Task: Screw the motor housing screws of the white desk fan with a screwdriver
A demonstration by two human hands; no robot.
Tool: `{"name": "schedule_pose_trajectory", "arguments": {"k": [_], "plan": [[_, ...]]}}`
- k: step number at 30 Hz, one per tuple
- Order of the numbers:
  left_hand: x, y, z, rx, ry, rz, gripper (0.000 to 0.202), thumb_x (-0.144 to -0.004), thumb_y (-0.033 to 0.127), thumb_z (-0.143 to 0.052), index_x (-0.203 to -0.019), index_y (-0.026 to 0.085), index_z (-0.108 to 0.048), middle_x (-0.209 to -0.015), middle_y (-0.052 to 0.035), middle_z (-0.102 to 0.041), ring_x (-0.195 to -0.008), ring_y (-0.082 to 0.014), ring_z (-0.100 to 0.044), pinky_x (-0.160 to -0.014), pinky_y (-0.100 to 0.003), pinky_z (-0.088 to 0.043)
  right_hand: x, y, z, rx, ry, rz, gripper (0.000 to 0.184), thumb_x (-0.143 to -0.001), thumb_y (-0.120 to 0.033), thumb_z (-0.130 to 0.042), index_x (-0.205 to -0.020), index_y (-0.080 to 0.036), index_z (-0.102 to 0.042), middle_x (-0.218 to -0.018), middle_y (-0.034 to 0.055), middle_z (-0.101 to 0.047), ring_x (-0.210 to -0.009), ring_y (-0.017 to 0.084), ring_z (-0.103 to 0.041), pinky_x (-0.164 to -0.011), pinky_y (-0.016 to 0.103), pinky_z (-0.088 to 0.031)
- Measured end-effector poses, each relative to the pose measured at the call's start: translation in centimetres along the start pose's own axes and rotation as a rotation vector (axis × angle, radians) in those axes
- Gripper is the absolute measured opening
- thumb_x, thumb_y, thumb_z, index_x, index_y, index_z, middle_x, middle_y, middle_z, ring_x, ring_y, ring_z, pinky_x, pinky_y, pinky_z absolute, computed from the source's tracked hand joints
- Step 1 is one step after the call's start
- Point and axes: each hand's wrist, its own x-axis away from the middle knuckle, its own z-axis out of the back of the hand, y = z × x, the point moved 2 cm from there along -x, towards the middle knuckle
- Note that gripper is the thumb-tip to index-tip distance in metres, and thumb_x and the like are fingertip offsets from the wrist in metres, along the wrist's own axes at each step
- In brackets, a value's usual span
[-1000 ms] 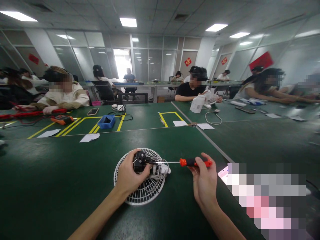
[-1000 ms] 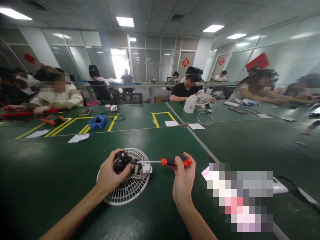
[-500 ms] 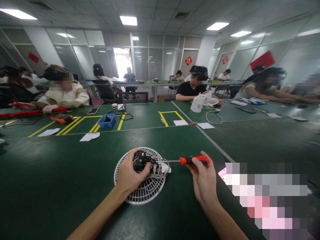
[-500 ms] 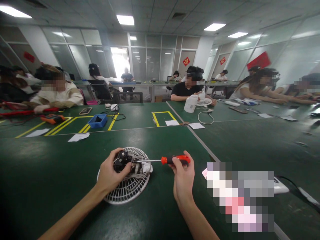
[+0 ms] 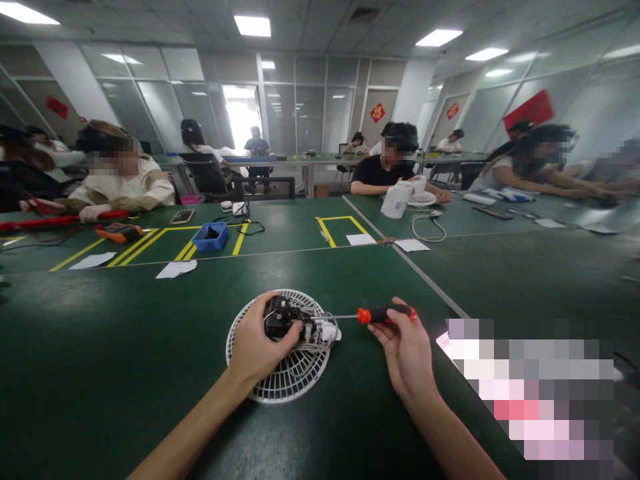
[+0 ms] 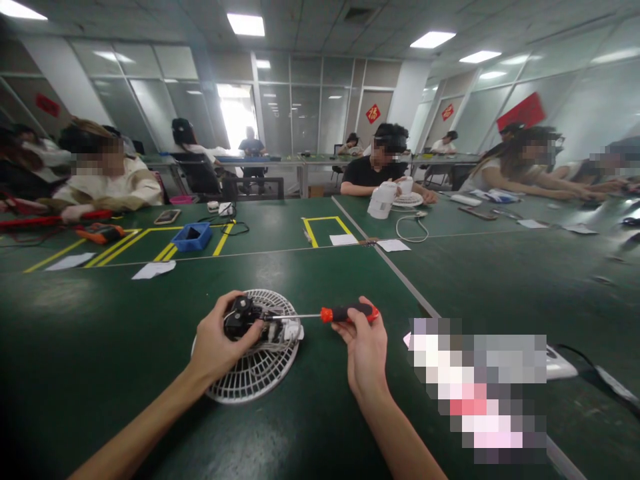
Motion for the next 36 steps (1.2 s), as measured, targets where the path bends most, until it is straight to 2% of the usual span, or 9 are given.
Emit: {"name": "schedule_pose_trajectory", "arguments": {"k": [3, 8, 14, 18, 20, 23, 26, 30, 36], "plan": [[-0.01, 0.02, 0.02, 0.002, 0.005, -0.002, 0.056, -0.081, 0.050, -0.071, -0.127, 0.022, -0.056, -0.117, -0.0091, -0.069, -0.105, -0.0264, -0.069, -0.100, -0.047, -0.056, -0.02, 0.03, -0.06, 0.061, -0.025, 0.009, 0.059, -0.063, -0.035, -0.090, -0.110, -0.021, -0.057, -0.075, -0.0049, -0.071, -0.060, 0.014, -0.070, -0.057, 0.023, -0.059], [-0.04, 0.20, 0.12, -0.002, 0.004, -0.003, 0.056, -0.080, 0.050, -0.072, -0.125, 0.021, -0.057, -0.116, -0.0096, -0.070, -0.104, -0.0267, -0.069, -0.100, -0.048, -0.056, -0.08, -0.02, 0.13, 0.105, -0.039, 0.056, 0.052, -0.062, -0.044, -0.095, -0.090, -0.020, -0.057, -0.062, -0.0085, -0.063, -0.046, 0.008, -0.056, -0.046, 0.019, -0.050], [-0.06, 0.33, 0.15, 0.005, 0.008, -0.015, 0.054, -0.080, 0.047, -0.070, -0.125, 0.020, -0.056, -0.116, -0.0099, -0.070, -0.104, -0.0268, -0.069, -0.100, -0.047, -0.056, -0.16, -0.07, 0.08, 0.092, -0.066, -0.005, 0.051, -0.062, -0.045, -0.096, -0.082, -0.021, -0.055, -0.051, -0.0113, -0.053, -0.043, 0.008, -0.048, -0.046, 0.020, -0.046], [-0.04, 0.21, 0.09, 0.002, 0.010, -0.017, 0.051, -0.082, 0.045, -0.066, -0.125, 0.019, -0.056, -0.116, -0.0103, -0.070, -0.105, -0.0275, -0.069, -0.100, -0.047, -0.055, -0.25, 0.08, -0.14, 0.030, -0.077, -0.091, 0.051, -0.057, -0.042, -0.096, -0.083, -0.021, -0.056, -0.065, -0.0056, -0.064, -0.052, 0.011, -0.059, -0.050, 0.021, -0.051], [-0.03, 0.14, 0.05, 0.003, 0.007, -0.009, 0.050, -0.084, 0.046, -0.065, -0.126, 0.020, -0.056, -0.116, -0.0100, -0.070, -0.106, -0.0275, -0.069, -0.100, -0.047, -0.055, -0.33, 0.17, -0.14, -0.020, -0.077, -0.125, 0.047, -0.057, -0.036, -0.092, -0.088, -0.020, -0.059, -0.076, -0.0008, -0.071, -0.065, 0.016, -0.067, -0.056, 0.024, -0.056], [-0.05, 0.12, 0.03, 0.017, 0.012, 0.007, 0.046, -0.086, 0.045, -0.063, -0.124, 0.020, -0.058, -0.115, -0.0088, -0.071, -0.106, -0.0269, -0.069, -0.101, -0.046, -0.054, -0.46, 0.19, -0.02, -0.071, -0.074, -0.124, 0.045, -0.056, -0.026, -0.084, -0.094, -0.020, -0.062, -0.082, 0.0021, -0.074, -0.078, 0.020, -0.072, -0.068, 0.030, -0.061], [-0.12, 0.18, 0.05, 0.041, 0.022, 0.032, 0.043, -0.086, 0.044, -0.064, -0.122, 0.022, -0.059, -0.112, -0.0074, -0.072, -0.103, -0.0262, -0.070, -0.100, -0.044, -0.055, -0.49, 0.07, 0.02, -0.059, -0.072, -0.098, 0.042, -0.059, -0.023, -0.081, -0.096, -0.020, -0.062, -0.081, 0.0011, -0.074, -0.078, 0.020, -0.072, -0.072, 0.032, -0.061], [-0.20, 0.21, 0.03, 0.064, 0.015, 0.054, 0.045, -0.084, 0.046, -0.067, -0.121, 0.022, -0.060, -0.110, -0.0064, -0.072, -0.101, -0.0257, -0.071, -0.099, -0.043, -0.055, -0.33, -0.23, -0.10, -0.012, -0.078, -0.029, 0.043, -0.061, -0.027, -0.085, -0.097, -0.019, -0.062, -0.079, 0.0000, -0.074, -0.074, 0.018, -0.072, -0.068, 0.028, -0.059], [-0.24, 0.03, -0.01, 0.096, 0.002, 0.063, 0.046, -0.083, 0.046, -0.070, -0.121, 0.022, -0.060, -0.110, -0.0063, -0.072, -0.099, -0.0248, -0.071, -0.097, -0.043, -0.056, -0.31, -0.18, -0.12, 0.023, -0.085, -0.028, 0.042, -0.059, -0.031, -0.092, -0.084, -0.020, -0.060, -0.072, -0.0030, -0.070, -0.067, 0.016, -0.071, -0.063, 0.025, -0.058]]}}
